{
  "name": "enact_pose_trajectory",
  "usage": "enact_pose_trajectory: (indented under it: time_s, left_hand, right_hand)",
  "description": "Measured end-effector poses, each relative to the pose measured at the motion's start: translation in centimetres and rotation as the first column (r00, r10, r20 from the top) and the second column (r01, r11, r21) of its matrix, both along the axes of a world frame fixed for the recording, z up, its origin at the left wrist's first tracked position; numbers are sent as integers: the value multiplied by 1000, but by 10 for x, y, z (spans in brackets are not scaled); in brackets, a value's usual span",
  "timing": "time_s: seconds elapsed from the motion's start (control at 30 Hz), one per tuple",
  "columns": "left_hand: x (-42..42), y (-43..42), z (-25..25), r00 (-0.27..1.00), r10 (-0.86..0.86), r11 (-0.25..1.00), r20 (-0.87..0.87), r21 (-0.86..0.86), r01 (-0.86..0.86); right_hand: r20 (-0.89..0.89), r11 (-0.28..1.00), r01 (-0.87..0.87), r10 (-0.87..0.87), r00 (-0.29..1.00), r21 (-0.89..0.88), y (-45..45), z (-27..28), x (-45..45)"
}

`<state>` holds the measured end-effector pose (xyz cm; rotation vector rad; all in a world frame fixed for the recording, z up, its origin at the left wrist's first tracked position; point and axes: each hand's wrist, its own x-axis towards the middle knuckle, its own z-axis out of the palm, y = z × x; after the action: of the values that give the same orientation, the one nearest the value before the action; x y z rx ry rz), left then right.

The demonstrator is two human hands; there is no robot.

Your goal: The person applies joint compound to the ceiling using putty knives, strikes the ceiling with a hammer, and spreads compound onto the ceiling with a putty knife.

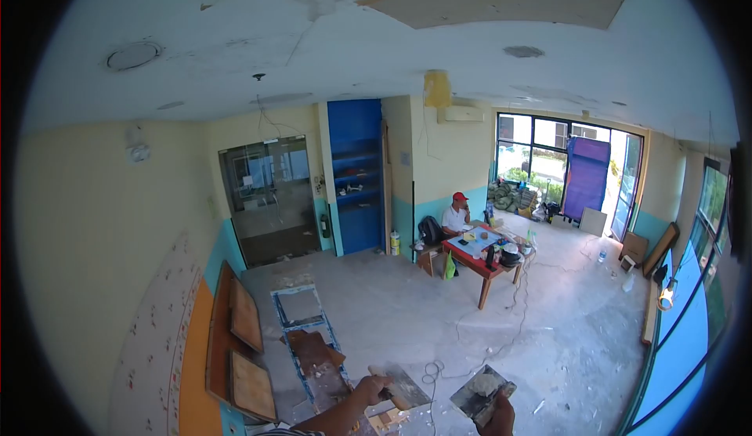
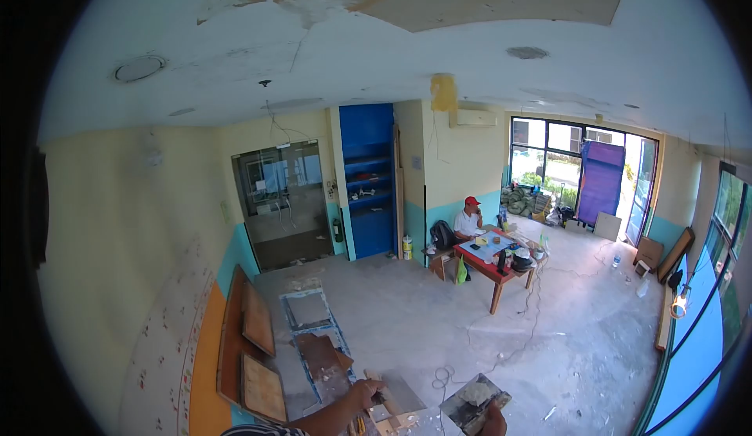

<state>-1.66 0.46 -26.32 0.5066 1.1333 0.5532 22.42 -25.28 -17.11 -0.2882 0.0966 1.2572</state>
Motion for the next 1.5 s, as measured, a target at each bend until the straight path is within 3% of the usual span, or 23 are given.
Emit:
enact_pose_trajectory:
  time_s: [0.03,0.07,0.17,0.3,0.37,0.43,0.47,0.53,0.57,0.63,0.7,0.8,0.83,0.87,0.93,1.0,1.1,1.13,1.2,1.23,1.27,1.37,1.5]
  left_hand:
    - [-1,2,-4,998,-42,999,46,30,41]
    - [1,-1,0,995,-78,985,-62,147,86]
    - [2,-17,35,989,-148,912,13,389,131]
    - [-3,-37,118,914,-166,646,-370,659,384]
    - [-11,-8,137,818,-17,529,-574,689,495]
    - [-22,27,171,839,230,400,-494,833,381]
    - [-27,30,213,861,337,268,-381,916,300]
    - [-43,26,274,847,398,218,-353,933,287]
    - [-48,7,307,871,323,272,-370,918,289]
    - [-52,7,312,842,418,11,-342,928,372]
    - [-53,-4,320,823,436,17,-364,918,397]
    - [-61,4,356,788,558,-69,-259,932,355]
    - [-67,17,375,721,655,-101,-226,920,380]
    - [-78,33,399,647,741,-135,-180,904,405]
    - [-95,36,468,642,766,-283,-37,878,387]
    - [-112,39,538,476,875,-361,86,772,523]
    - [-126,41,640,328,883,-468,335,585,662]
    - [-129,44,671,288,865,-484,411,532,695]
    - [-132,39,723,207,846,-451,491,454,768]
    - [-131,35,744,224,755,-514,617,343,786]
    - [-131,23,760,165,852,-402,496,421,813]
    - [-124,5,793,210,733,-489,647,285,825]
    - [-120,-4,810,165,717,-426,677,238,873]
  right_hand:
    - [-51,996,-22,27,998,90,1,-11,6]
    - [21,1000,0,0,1000,18,-2,-2,4]
    - [209,989,81,-54,977,-124,-7,17,-2]
    - [254,981,126,-85,963,-149,-8,-12,4]
    - [261,978,130,-85,962,-162,-10,-4,0]
    - [296,970,148,-86,951,-193,-18,14,-11]
    - [286,988,106,-70,956,-115,-15,11,-10]
    - [258,999,28,-32,966,20,-7,-13,-2]
    - [246,998,58,-57,968,2,-4,-21,-1]
    - [273,997,77,-68,960,-22,-7,-25,-2]
    - [330,997,68,-56,942,-24,-8,10,-17]
    - [367,998,25,-4,930,-53,-8,17,-18]
    - [362,997,27,1,932,-72,-6,16,-15]
    - [359,996,32,0,934,-85,-6,9,-12]
    - [351,995,47,-14,936,-87,-4,-8,-6]
    - [329,998,37,-16,944,-57,-4,2,-11]
    - [345,1000,11,-17,938,19,2,-10,-9]
    - [359,999,1,-14,933,39,2,-17,-6]
    - [327,982,89,-30,944,-166,0,-17,-4]
    - [313,954,129,-39,949,-272,0,-18,-2]
    - [251,971,109,-54,967,-212,2,-23,0]
    - [201,997,37,-23,979,-65,8,-52,12]
    - [240,986,109,-77,968,-124,13,-48,8]
